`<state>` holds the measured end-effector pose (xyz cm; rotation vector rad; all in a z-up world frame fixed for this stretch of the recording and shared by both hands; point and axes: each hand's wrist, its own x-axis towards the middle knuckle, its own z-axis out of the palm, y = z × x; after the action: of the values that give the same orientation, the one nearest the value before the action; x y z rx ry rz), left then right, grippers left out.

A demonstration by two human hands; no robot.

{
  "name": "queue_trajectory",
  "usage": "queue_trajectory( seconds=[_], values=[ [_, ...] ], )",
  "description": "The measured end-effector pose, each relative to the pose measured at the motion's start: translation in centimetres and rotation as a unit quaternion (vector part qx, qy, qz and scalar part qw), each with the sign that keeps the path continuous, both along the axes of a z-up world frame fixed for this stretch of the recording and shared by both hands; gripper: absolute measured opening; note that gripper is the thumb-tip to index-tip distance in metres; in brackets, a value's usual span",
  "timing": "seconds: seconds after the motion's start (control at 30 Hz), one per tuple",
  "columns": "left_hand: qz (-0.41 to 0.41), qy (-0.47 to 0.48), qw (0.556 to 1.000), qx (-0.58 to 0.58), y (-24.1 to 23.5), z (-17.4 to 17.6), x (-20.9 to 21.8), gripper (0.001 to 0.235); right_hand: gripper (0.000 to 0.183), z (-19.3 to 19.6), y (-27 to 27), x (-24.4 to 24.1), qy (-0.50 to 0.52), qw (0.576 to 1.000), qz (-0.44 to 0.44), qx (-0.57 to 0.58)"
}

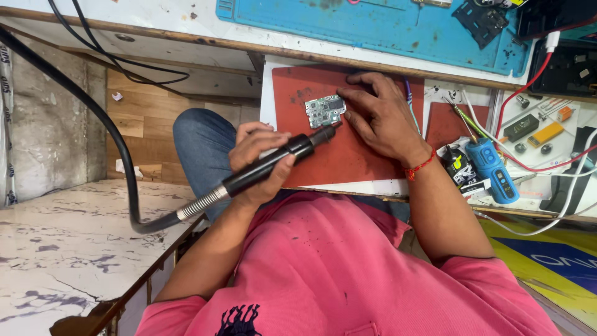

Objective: The person uses a hot air gun to heat a small circuit board and then scrapes its surface with a metal tool. The person repeats heating and scraping actions on the same board throughout the clip.

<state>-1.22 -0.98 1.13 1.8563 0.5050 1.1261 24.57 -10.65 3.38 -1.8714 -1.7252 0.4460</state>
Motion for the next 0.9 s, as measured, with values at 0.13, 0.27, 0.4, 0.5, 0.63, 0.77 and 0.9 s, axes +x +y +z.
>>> queue_trajectory(
  seconds=[0.13,0.27,0.4,0.5,0.63,0.77,0.9],
  values=[
    [0.012,0.011,1.0,-0.017,-0.11,-0.05,-0.32,0.023,0.039,-0.24,-0.13,-0.07,0.004,1.0,0.002,0.002],
    [0.022,0.005,1.0,-0.018,-0.11,0.04,-0.31,0.02,0.039,-0.41,-0.21,0.09,0.0,1.0,0.001,0.002],
    [0.026,0.004,0.999,-0.021,-0.09,0.05,-0.2,0.021,0.039,-0.47,-0.18,0.02,0.005,1.0,0.003,0.007],
    [0.015,0.002,1.0,-0.015,0.07,0.07,-0.04,0.022,0.039,-0.43,-0.2,0.01,0.002,1.0,0.0,0.004],
    [0.008,0.007,1.0,-0.014,0.22,0.1,-0.01,0.024,0.039,-0.45,-0.13,-0.01,0.001,1.0,-0.002,0.002],
    [0.005,0.004,1.0,-0.014,0.2,0.13,0.06,0.027,0.039,-0.49,-0.2,-0.02,0.0,1.0,-0.001,0.005],
    [0.007,0.002,1.0,-0.017,0.25,0.15,0.08,0.028,0.04,-0.44,-0.1,0.01,0.0,1.0,-0.004,-0.001]
  ],
)
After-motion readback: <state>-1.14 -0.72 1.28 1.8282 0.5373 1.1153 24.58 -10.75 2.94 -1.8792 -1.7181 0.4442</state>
